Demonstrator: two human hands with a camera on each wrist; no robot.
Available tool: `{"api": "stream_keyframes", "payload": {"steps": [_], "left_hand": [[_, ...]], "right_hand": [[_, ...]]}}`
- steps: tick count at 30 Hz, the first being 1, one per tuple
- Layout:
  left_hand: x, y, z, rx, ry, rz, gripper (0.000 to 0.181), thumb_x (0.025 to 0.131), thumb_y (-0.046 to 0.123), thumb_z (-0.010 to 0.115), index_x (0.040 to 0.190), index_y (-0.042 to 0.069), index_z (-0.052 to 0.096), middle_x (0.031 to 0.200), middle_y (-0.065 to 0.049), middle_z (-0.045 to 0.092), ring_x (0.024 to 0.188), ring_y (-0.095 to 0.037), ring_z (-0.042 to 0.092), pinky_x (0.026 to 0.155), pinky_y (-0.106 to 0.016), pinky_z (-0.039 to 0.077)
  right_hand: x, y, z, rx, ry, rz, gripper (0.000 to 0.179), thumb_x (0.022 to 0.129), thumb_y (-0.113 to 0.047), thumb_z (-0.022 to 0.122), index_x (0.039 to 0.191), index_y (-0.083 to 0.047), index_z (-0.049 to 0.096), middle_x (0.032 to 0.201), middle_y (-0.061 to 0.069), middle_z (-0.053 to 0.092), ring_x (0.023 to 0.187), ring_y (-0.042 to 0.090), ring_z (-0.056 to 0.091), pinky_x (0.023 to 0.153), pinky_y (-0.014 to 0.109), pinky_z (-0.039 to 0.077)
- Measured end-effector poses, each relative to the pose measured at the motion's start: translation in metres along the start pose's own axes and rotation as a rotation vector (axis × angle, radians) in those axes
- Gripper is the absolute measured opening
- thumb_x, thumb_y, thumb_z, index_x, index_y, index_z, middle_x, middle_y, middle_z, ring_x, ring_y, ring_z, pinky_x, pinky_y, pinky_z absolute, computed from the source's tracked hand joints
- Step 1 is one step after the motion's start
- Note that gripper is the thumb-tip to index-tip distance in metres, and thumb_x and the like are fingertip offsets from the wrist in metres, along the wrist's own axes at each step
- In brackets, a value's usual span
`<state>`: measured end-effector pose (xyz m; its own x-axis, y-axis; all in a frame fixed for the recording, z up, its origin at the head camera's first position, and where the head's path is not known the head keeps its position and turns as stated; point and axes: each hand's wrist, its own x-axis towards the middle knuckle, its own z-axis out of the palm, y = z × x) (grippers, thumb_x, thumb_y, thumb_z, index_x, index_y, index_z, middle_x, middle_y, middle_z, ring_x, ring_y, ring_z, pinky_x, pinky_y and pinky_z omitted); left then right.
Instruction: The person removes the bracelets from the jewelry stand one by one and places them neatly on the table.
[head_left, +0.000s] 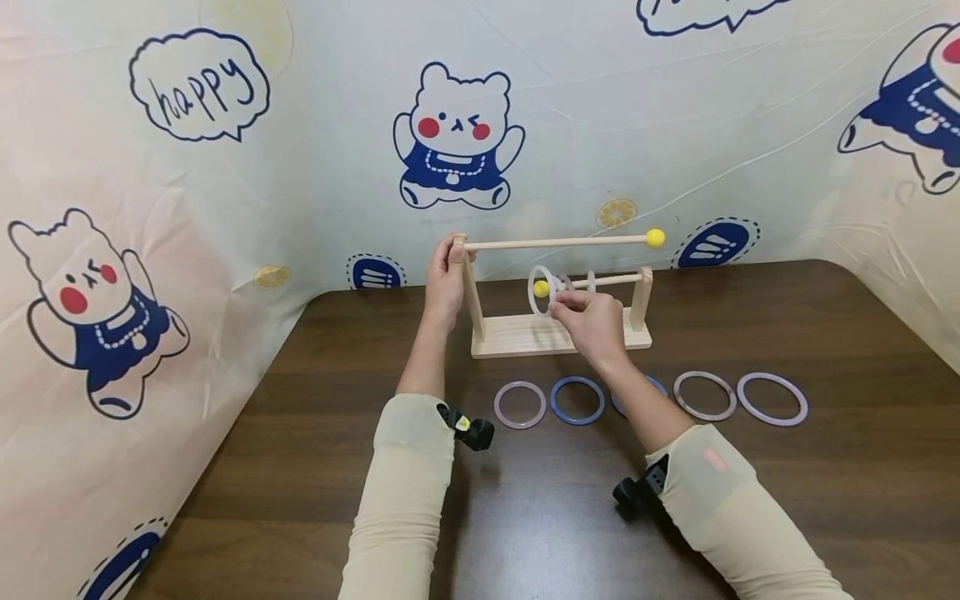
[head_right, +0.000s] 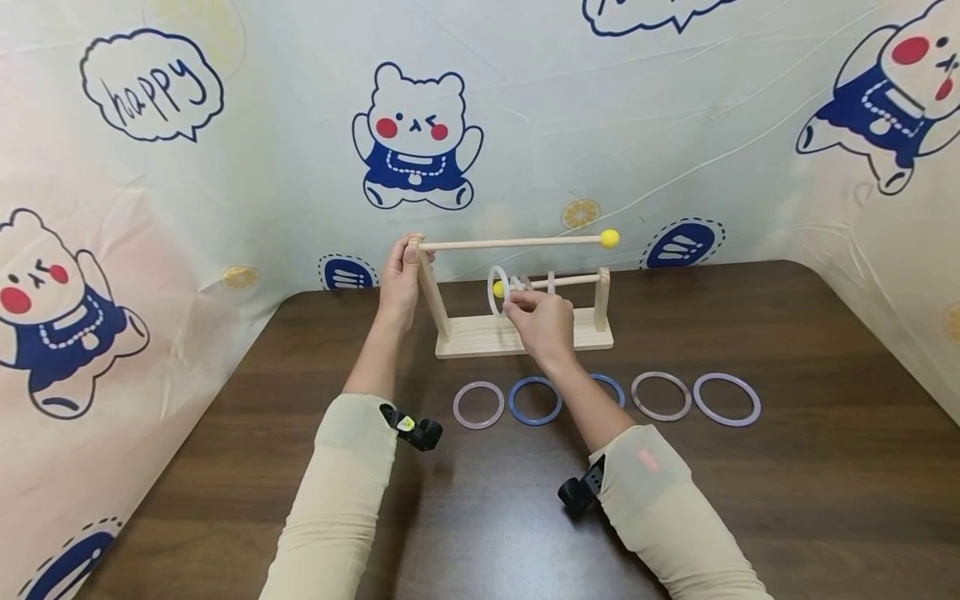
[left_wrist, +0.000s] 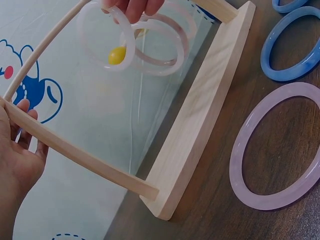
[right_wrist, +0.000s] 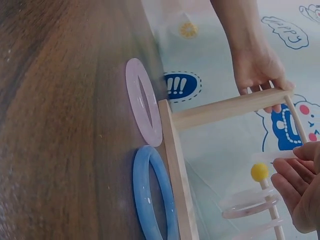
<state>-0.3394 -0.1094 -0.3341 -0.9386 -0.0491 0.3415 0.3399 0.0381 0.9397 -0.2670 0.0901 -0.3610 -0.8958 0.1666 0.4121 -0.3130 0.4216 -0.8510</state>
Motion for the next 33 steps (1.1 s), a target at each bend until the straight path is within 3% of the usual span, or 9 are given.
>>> {"api": "stream_keyframes", "payload": {"steps": [5,13,23,27,29,33], "left_hand": [[-0.001,0.0,0.0,0.0,0.008,-0.001,0.04,0.098,0.026,0.04,0.129,0.002,0.047,0.111,-0.028,0.053,0.103,-0.026,0.05,0.092,-0.036,0.035],[0.001,-0.006,0.001,0.019,0.039,0.053,0.04,0.097,0.028,0.041,0.126,0.002,0.049,0.099,-0.016,0.056,0.095,-0.019,0.051,0.088,-0.033,0.036],[0.002,-0.005,0.001,0.016,0.036,0.059,0.04,0.097,0.028,0.041,0.126,0.001,0.049,0.1,-0.02,0.056,0.094,-0.017,0.051,0.087,-0.032,0.036],[0.003,-0.006,0.002,0.015,0.04,0.069,0.038,0.098,0.026,0.041,0.125,0.002,0.05,0.095,-0.013,0.058,0.091,-0.013,0.051,0.086,-0.032,0.037],[0.002,-0.005,0.002,0.012,0.033,0.064,0.037,0.098,0.025,0.04,0.126,0.002,0.049,0.097,-0.016,0.057,0.093,-0.016,0.051,0.087,-0.031,0.037],[0.002,-0.005,0.001,0.009,0.024,0.055,0.04,0.098,0.026,0.039,0.128,0.0,0.047,0.102,-0.022,0.056,0.097,-0.02,0.051,0.088,-0.032,0.036]], "right_hand": [[0.0,-0.001,-0.003,0.008,-0.016,0.008,0.015,0.079,-0.01,0.072,0.089,0.001,0.073,0.082,0.013,0.069,0.078,0.023,0.067,0.065,0.032,0.051],[-0.003,-0.002,-0.008,0.052,-0.058,-0.008,0.016,0.078,-0.01,0.073,0.09,0.001,0.073,0.083,0.013,0.069,0.079,0.022,0.067,0.061,0.015,0.045],[-0.011,-0.006,-0.016,0.161,-0.127,-0.018,0.019,0.078,-0.007,0.073,0.092,0.006,0.071,0.085,0.017,0.069,0.071,0.001,0.061,0.06,0.014,0.046],[-0.012,-0.005,-0.02,0.208,-0.163,0.01,0.022,0.079,-0.008,0.073,0.095,0.006,0.07,0.087,0.019,0.068,0.071,-0.001,0.061,0.062,0.015,0.047],[-0.013,-0.004,-0.021,0.239,-0.183,0.034,0.023,0.08,-0.009,0.073,0.096,0.008,0.069,0.087,0.018,0.068,0.071,0.0,0.061,0.063,0.016,0.048],[-0.014,-0.003,-0.024,0.413,-0.235,0.114,0.026,0.083,-0.002,0.067,0.101,0.016,0.063,0.079,0.008,0.069,0.071,0.004,0.065,0.068,0.022,0.051]]}}
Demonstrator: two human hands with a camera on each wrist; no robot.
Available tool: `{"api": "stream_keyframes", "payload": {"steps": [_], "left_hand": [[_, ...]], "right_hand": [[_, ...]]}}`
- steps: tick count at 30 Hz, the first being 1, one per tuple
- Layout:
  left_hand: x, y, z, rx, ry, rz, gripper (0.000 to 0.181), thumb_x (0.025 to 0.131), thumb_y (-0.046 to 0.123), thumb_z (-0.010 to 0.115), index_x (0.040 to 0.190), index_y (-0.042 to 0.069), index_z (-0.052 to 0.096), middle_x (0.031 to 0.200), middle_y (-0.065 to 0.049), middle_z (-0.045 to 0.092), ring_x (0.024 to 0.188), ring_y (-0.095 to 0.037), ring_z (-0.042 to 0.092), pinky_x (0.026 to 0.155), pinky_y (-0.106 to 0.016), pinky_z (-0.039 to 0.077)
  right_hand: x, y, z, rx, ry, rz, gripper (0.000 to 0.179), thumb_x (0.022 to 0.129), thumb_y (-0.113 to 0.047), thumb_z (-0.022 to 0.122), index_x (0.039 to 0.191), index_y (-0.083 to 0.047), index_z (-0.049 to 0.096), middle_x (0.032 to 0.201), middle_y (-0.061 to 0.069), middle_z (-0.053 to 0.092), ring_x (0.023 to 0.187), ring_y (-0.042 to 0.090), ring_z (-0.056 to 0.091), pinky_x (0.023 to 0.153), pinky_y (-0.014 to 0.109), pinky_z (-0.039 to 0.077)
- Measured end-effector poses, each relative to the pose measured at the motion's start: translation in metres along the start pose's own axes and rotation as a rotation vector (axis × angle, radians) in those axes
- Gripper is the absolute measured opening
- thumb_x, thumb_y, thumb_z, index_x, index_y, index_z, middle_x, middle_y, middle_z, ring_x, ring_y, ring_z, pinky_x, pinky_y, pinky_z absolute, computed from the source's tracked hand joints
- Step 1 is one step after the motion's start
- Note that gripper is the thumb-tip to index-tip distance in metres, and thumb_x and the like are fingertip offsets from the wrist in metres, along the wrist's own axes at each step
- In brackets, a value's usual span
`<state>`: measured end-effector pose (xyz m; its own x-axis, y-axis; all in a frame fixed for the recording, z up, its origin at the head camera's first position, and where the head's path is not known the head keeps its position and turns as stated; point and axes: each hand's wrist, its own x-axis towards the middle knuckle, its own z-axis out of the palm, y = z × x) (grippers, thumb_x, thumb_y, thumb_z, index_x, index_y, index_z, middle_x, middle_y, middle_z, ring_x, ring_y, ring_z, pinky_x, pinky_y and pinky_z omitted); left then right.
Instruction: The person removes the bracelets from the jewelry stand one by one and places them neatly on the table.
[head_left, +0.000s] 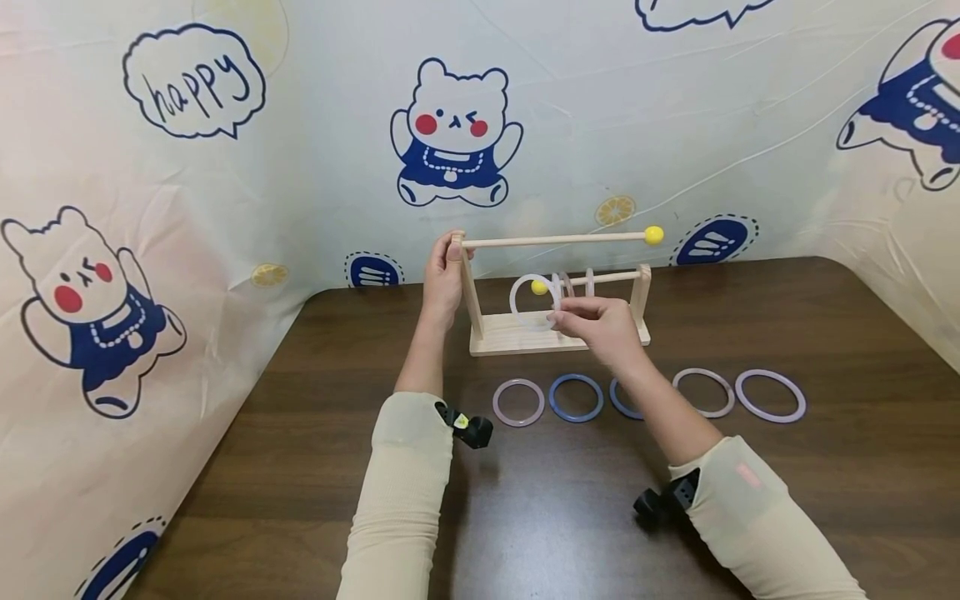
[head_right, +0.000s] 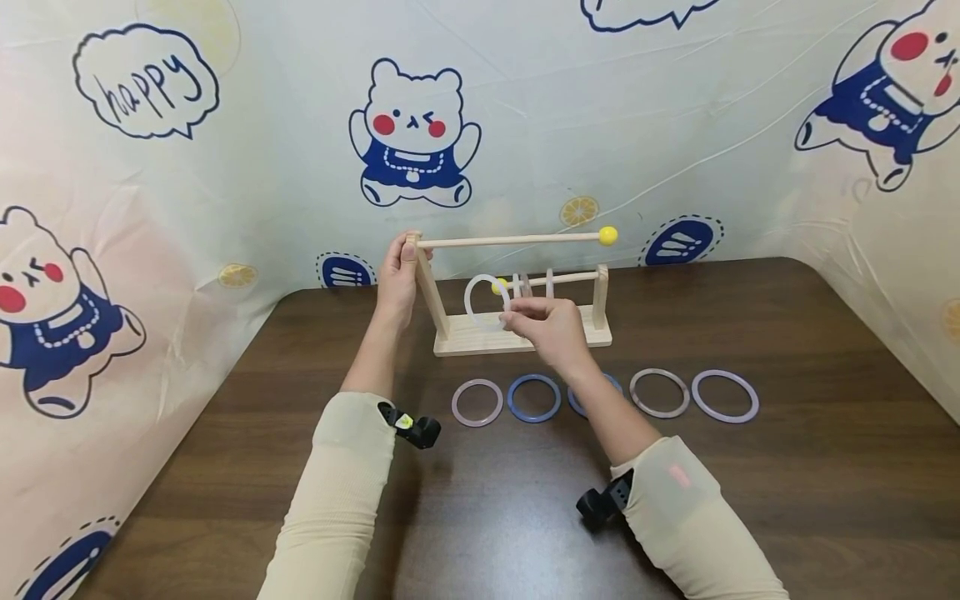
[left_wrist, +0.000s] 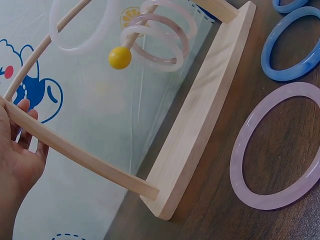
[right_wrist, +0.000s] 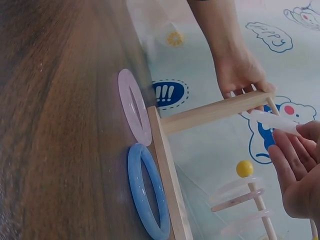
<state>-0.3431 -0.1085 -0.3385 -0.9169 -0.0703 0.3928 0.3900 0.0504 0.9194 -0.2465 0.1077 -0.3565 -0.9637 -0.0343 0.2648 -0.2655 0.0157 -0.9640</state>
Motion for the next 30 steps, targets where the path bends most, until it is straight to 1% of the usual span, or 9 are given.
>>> {"api": "stream_keyframes", "payload": {"steps": [1,3,7,13,16,18,23,26,30], "left_hand": [[0.0,0.0,0.0,0.002,-0.002,-0.005,0.041,0.098,0.026,0.039,0.128,0.0,0.047,0.103,-0.023,0.055,0.098,-0.021,0.051,0.089,-0.032,0.036],[0.0,-0.001,0.0,0.008,0.004,-0.007,0.041,0.097,0.028,0.04,0.128,0.001,0.048,0.102,-0.021,0.056,0.097,-0.019,0.052,0.089,-0.033,0.037],[0.0,-0.003,0.0,0.015,0.014,-0.01,0.039,0.097,0.028,0.04,0.126,0.003,0.049,0.1,-0.017,0.058,0.097,-0.018,0.052,0.089,-0.034,0.037],[-0.001,-0.002,0.001,0.011,0.013,-0.001,0.04,0.097,0.026,0.041,0.127,0.001,0.049,0.097,-0.013,0.058,0.095,-0.018,0.052,0.088,-0.033,0.037],[0.0,-0.001,0.0,0.017,0.013,-0.007,0.039,0.097,0.027,0.041,0.126,0.002,0.049,0.098,-0.013,0.058,0.097,-0.019,0.052,0.088,-0.034,0.037],[0.001,-0.002,0.0,0.028,0.013,-0.013,0.039,0.097,0.029,0.041,0.126,0.004,0.049,0.099,-0.013,0.058,0.098,-0.019,0.051,0.089,-0.034,0.036],[0.0,-0.002,-0.001,0.037,0.006,-0.017,0.041,0.097,0.031,0.041,0.127,0.005,0.049,0.103,-0.015,0.058,0.099,-0.019,0.051,0.09,-0.035,0.036],[0.0,-0.002,-0.001,0.026,0.005,-0.009,0.04,0.097,0.029,0.041,0.127,0.004,0.049,0.103,-0.018,0.057,0.098,-0.018,0.052,0.089,-0.034,0.036],[0.001,-0.002,-0.001,0.02,0.003,-0.003,0.04,0.097,0.029,0.041,0.127,0.003,0.049,0.104,-0.022,0.057,0.097,-0.018,0.051,0.088,-0.032,0.036]], "right_hand": [[0.0,0.0,-0.001,0.051,-0.013,0.019,0.027,0.084,0.0,0.065,0.103,0.018,0.06,0.078,0.004,0.069,0.071,0.006,0.065,0.069,0.024,0.051],[-0.001,0.0,-0.002,0.144,-0.029,0.056,0.027,0.085,0.004,0.061,0.106,0.021,0.056,0.076,-0.002,0.068,0.07,0.008,0.066,0.069,0.026,0.051],[-0.001,0.001,-0.004,0.214,-0.047,0.095,0.028,0.085,0.005,0.059,0.107,0.022,0.054,0.075,-0.002,0.068,0.07,0.009,0.066,0.069,0.028,0.052],[-0.005,0.003,-0.007,0.308,-0.066,0.15,0.019,0.084,0.006,0.06,0.101,0.015,0.06,0.075,0.003,0.069,0.068,0.013,0.066,0.067,0.03,0.053],[-0.006,0.004,-0.008,0.327,-0.09,0.168,0.015,0.084,0.008,0.059,0.098,0.012,0.063,0.074,0.004,0.069,0.067,0.014,0.066,0.066,0.031,0.053],[-0.007,0.005,-0.009,0.333,-0.112,0.185,0.013,0.084,0.008,0.058,0.095,0.007,0.066,0.075,0.004,0.069,0.067,0.014,0.066,0.066,0.03,0.053],[-0.01,0.008,-0.01,0.433,-0.185,0.291,0.022,0.088,0.007,0.054,0.084,-0.007,0.07,0.077,0.006,0.069,0.069,0.014,0.067,0.068,0.029,0.053],[-0.013,0.01,-0.011,0.501,-0.216,0.365,0.026,0.09,0.006,0.051,0.083,-0.009,0.071,0.078,0.007,0.069,0.069,0.015,0.067,0.069,0.03,0.052],[-0.016,0.013,-0.01,0.544,-0.241,0.42,0.025,0.091,0.005,0.049,0.084,-0.007,0.069,0.079,0.008,0.069,0.07,0.015,0.067,0.07,0.03,0.052]]}}
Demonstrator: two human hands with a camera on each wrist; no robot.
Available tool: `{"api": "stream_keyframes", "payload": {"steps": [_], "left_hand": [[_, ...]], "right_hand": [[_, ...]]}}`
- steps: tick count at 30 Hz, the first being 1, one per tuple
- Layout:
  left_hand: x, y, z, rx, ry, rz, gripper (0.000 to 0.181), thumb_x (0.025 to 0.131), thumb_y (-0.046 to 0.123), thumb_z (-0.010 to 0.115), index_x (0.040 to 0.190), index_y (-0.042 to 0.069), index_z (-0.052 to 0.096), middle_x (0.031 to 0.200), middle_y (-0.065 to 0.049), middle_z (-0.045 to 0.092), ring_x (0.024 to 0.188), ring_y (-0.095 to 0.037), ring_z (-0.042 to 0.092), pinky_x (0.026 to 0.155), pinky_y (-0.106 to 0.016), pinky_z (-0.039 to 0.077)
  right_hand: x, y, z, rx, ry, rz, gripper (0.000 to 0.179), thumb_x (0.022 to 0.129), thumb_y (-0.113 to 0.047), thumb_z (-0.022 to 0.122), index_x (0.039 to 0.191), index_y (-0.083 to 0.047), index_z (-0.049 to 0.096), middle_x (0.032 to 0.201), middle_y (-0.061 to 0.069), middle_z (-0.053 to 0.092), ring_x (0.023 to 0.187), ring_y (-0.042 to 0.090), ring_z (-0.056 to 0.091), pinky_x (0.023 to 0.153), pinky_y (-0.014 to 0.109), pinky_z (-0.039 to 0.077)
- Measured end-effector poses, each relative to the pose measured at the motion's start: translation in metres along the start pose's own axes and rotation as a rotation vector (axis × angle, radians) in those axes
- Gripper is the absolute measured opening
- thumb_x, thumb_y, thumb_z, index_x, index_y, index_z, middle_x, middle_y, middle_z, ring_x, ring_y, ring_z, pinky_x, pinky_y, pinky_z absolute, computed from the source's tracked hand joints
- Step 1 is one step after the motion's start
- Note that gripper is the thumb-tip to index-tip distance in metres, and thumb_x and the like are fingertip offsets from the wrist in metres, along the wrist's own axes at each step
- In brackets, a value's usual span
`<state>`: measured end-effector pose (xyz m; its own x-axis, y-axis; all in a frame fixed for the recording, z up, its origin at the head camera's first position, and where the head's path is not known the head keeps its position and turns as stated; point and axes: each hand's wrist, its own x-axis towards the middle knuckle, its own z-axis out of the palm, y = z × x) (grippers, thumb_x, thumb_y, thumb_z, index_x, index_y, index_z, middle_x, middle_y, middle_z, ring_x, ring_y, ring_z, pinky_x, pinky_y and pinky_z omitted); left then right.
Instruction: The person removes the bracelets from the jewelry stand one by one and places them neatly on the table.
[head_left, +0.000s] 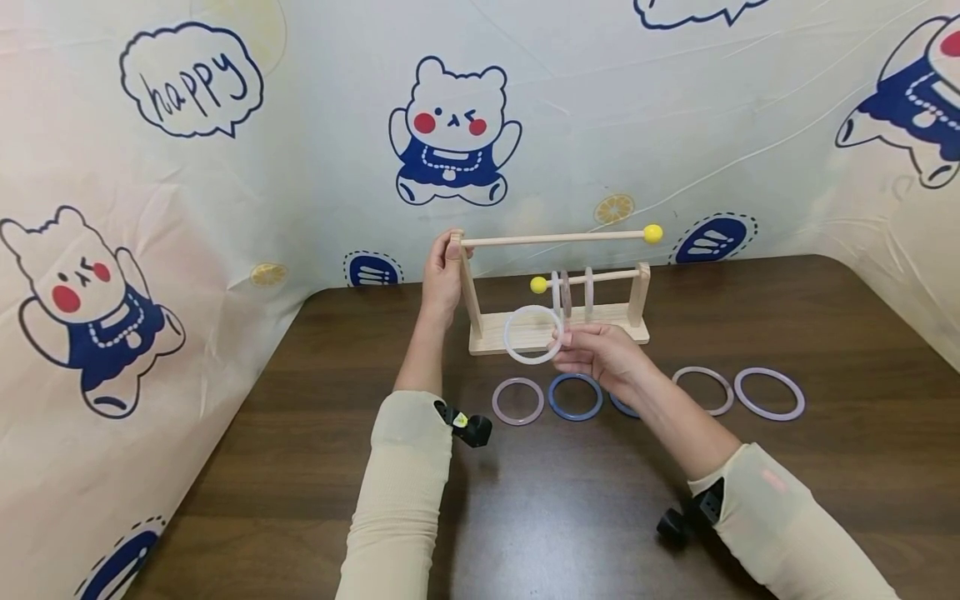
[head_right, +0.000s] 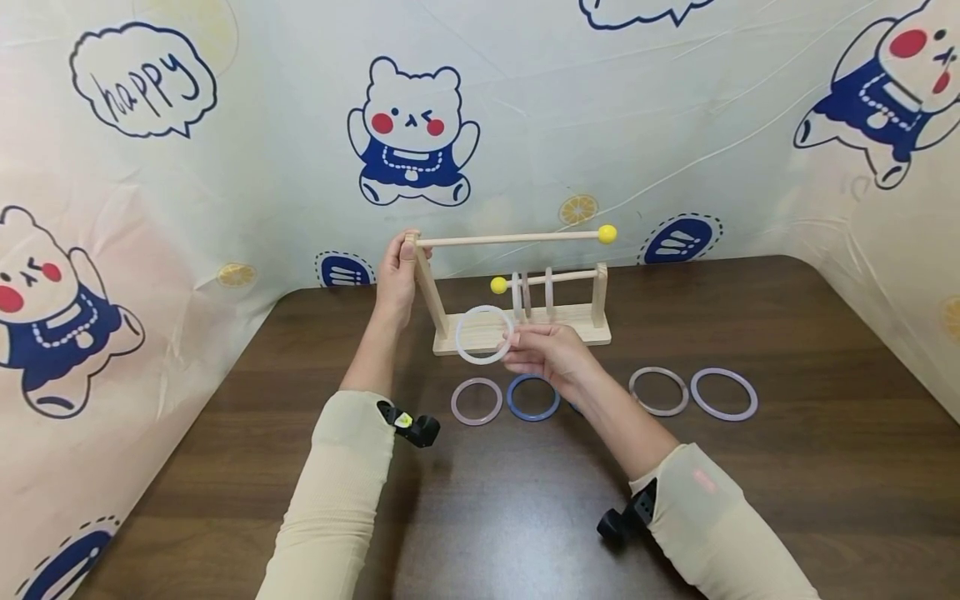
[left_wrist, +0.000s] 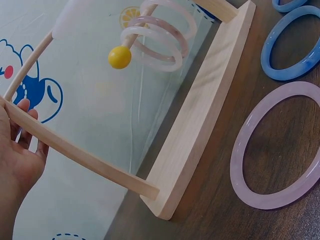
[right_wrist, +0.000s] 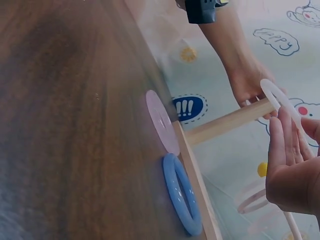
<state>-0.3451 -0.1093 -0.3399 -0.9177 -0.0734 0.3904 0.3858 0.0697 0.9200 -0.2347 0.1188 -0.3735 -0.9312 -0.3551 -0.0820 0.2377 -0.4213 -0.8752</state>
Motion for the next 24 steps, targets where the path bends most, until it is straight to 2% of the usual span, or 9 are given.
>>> {"api": "stream_keyframes", "payload": {"steps": [7,15,24], "left_hand": [[-0.001,0.001,0.0,0.015,0.0,-0.02,0.04,0.097,0.03,0.04,0.128,0.004,0.048,0.105,-0.017,0.057,0.1,-0.02,0.051,0.09,-0.034,0.035],[-0.001,0.002,0.0,-0.002,0.004,0.0,0.039,0.098,0.027,0.041,0.127,0.003,0.048,0.103,-0.016,0.058,0.099,-0.019,0.052,0.089,-0.032,0.036],[-0.001,0.001,0.001,-0.018,0.009,0.005,0.037,0.098,0.024,0.041,0.126,0.002,0.049,0.099,-0.014,0.058,0.095,-0.017,0.052,0.087,-0.03,0.036]], "right_hand": [[-0.002,0.005,-0.001,0.023,-0.025,0.044,0.023,0.091,0.003,0.048,0.085,-0.004,0.069,0.079,0.009,0.068,0.072,0.017,0.067,0.072,0.03,0.052],[-0.004,0.01,-0.001,0.009,-0.074,0.087,0.025,0.092,0.002,0.047,0.083,-0.006,0.069,0.081,0.008,0.069,0.071,0.015,0.066,0.072,0.029,0.052],[-0.009,0.016,-0.001,-0.012,-0.082,0.126,0.024,0.092,0.003,0.048,0.085,-0.005,0.069,0.083,0.009,0.069,0.073,0.016,0.067,0.072,0.03,0.052]]}}
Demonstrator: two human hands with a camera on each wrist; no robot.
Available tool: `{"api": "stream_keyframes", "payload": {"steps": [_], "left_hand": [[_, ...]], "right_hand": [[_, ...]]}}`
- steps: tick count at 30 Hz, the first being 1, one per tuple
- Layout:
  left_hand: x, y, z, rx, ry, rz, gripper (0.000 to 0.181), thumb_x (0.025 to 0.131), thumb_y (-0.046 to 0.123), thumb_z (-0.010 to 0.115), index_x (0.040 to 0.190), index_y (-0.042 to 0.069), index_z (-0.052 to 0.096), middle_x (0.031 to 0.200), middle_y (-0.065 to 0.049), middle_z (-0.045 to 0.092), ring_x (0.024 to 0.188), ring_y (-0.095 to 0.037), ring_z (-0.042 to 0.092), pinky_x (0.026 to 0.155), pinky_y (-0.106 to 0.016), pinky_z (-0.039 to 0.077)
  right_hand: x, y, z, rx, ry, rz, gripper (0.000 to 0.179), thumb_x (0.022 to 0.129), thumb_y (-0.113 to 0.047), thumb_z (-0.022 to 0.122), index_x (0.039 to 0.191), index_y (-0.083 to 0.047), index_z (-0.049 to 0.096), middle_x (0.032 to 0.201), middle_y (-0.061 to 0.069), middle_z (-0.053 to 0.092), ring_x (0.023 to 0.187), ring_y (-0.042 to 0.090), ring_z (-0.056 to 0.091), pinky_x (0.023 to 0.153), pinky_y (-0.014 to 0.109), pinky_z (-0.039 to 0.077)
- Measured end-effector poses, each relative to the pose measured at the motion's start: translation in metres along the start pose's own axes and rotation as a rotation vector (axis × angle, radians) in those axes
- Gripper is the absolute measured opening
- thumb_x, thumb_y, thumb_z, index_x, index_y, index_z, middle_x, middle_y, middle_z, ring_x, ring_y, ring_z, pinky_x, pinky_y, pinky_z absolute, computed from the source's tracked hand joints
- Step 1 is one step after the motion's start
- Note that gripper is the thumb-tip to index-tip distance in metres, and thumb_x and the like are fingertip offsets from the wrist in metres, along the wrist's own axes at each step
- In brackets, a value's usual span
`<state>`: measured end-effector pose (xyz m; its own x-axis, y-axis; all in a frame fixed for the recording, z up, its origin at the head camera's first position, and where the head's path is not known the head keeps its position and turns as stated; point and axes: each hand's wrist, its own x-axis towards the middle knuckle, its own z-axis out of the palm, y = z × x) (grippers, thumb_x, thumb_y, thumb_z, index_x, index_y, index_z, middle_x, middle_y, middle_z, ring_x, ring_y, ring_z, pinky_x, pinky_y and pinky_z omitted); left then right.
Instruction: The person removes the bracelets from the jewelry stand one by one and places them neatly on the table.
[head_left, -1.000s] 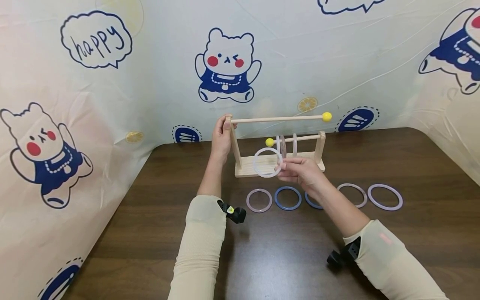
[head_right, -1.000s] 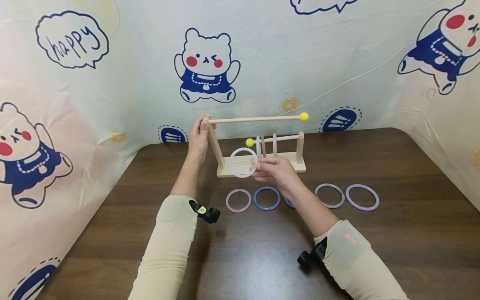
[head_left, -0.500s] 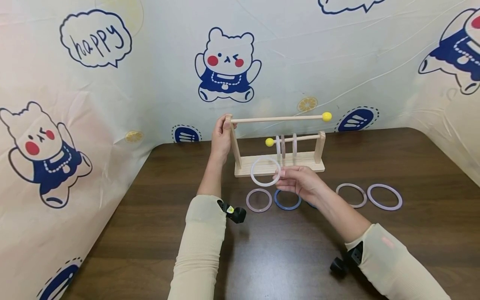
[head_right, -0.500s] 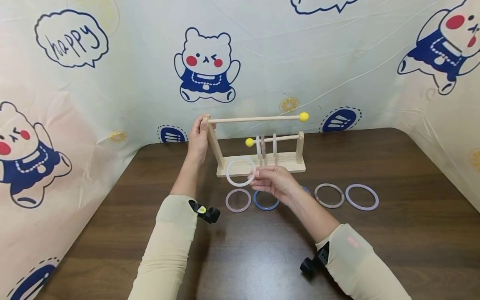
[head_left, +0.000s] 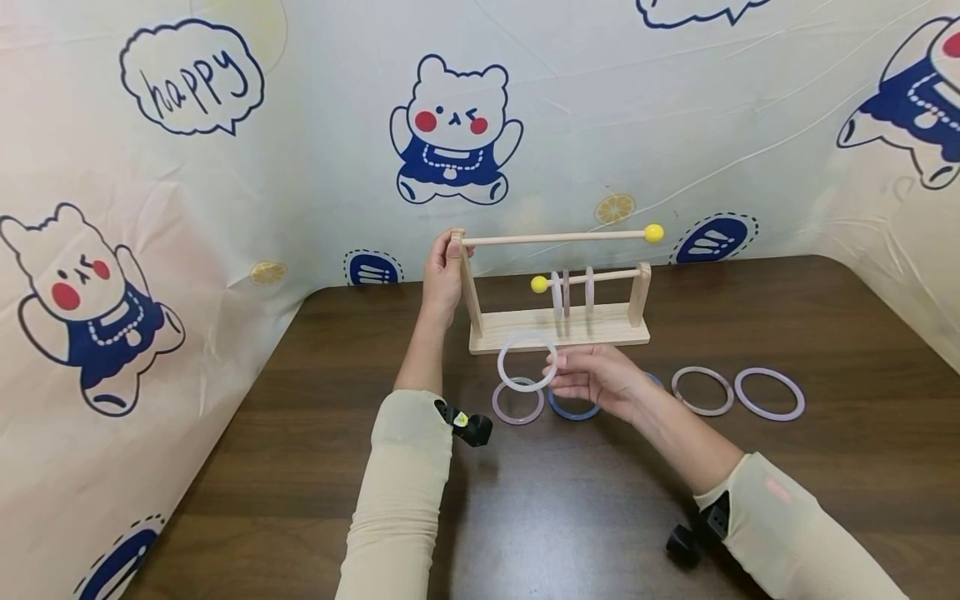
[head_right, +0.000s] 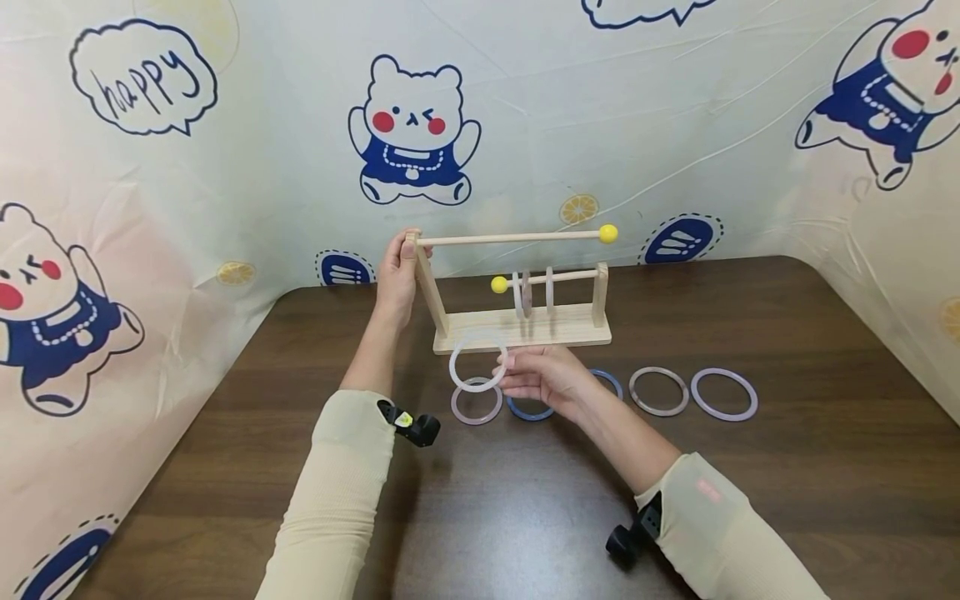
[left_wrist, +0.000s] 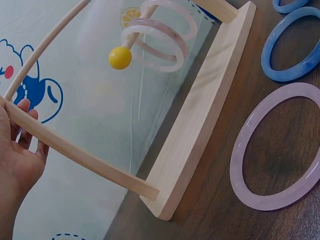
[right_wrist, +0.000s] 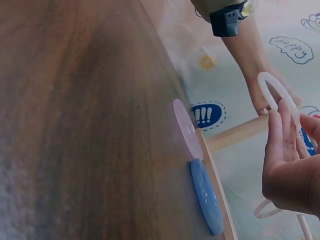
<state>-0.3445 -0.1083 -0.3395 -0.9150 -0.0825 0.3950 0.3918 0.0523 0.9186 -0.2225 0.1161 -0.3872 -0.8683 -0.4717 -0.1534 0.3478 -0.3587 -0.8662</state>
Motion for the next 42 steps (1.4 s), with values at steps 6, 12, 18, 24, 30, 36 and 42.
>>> {"api": "stream_keyframes", "payload": {"steps": [6,12,18,24,30,36,42], "left_hand": [[0.0,0.0,-0.001,0.004,-0.007,-0.009,0.039,0.098,0.026,0.041,0.128,0.002,0.048,0.103,-0.017,0.058,0.099,-0.02,0.052,0.088,-0.031,0.036],[0.0,0.0,-0.002,0.007,-0.019,-0.004,0.041,0.098,0.028,0.04,0.128,0.002,0.048,0.106,-0.022,0.056,0.1,-0.022,0.051,0.088,-0.03,0.035],[-0.001,-0.001,-0.001,0.013,-0.005,-0.005,0.039,0.098,0.028,0.041,0.126,0.003,0.049,0.101,-0.015,0.058,0.095,-0.015,0.051,0.087,-0.031,0.035],[-0.001,-0.001,-0.001,0.008,-0.004,0.0,0.038,0.098,0.026,0.041,0.126,0.002,0.049,0.097,-0.011,0.057,0.093,-0.014,0.051,0.086,-0.031,0.035],[0.0,0.0,-0.002,0.012,-0.022,-0.016,0.043,0.098,0.029,0.04,0.129,0.001,0.047,0.103,-0.018,0.056,0.099,-0.02,0.05,0.088,-0.032,0.035],[-0.007,0.016,-0.001,0.009,-0.038,-0.032,0.04,0.098,0.024,0.039,0.129,-0.001,0.046,0.107,-0.026,0.053,0.104,-0.028,0.049,0.089,-0.033,0.035],[-0.014,0.028,0.001,0.023,-0.039,-0.035,0.04,0.099,0.021,0.037,0.129,-0.004,0.044,0.109,-0.03,0.051,0.105,-0.032,0.048,0.088,-0.032,0.035]], "right_hand": [[-0.001,0.005,-0.002,-0.039,0.004,0.047,0.019,0.091,0.002,0.05,0.087,-0.003,0.067,0.081,0.008,0.068,0.072,0.016,0.067,0.072,0.03,0.052],[-0.002,0.008,-0.001,-0.056,0.022,0.083,0.013,0.089,0.002,0.052,0.095,0.003,0.064,0.08,0.007,0.068,0.071,0.014,0.067,0.07,0.029,0.052],[-0.001,0.013,0.0,-0.069,0.033,0.098,0.013,0.088,0.002,0.053,0.094,0.002,0.065,0.079,0.007,0.068,0.069,0.014,0.066,0.069,0.029,0.052],[-0.003,0.018,0.001,-0.077,0.011,0.125,0.014,0.088,0.002,0.053,0.095,0.002,0.065,0.079,0.008,0.068,0.068,0.013,0.066,0.069,0.03,0.052],[-0.004,0.022,0.004,-0.088,-0.025,0.147,0.016,0.088,0.001,0.054,0.099,0.006,0.063,0.077,0.007,0.068,0.068,0.014,0.066,0.069,0.03,0.052],[-0.004,0.025,0.006,-0.142,-0.031,0.19,0.013,0.086,0.0,0.056,0.094,0.002,0.066,0.076,0.007,0.068,0.068,0.014,0.066,0.067,0.03,0.053],[-0.004,0.026,0.005,-0.194,-0.065,0.237,0.019,0.086,-0.001,0.058,0.101,0.01,0.062,0.076,0.009,0.068,0.066,0.014,0.066,0.065,0.03,0.053]]}}
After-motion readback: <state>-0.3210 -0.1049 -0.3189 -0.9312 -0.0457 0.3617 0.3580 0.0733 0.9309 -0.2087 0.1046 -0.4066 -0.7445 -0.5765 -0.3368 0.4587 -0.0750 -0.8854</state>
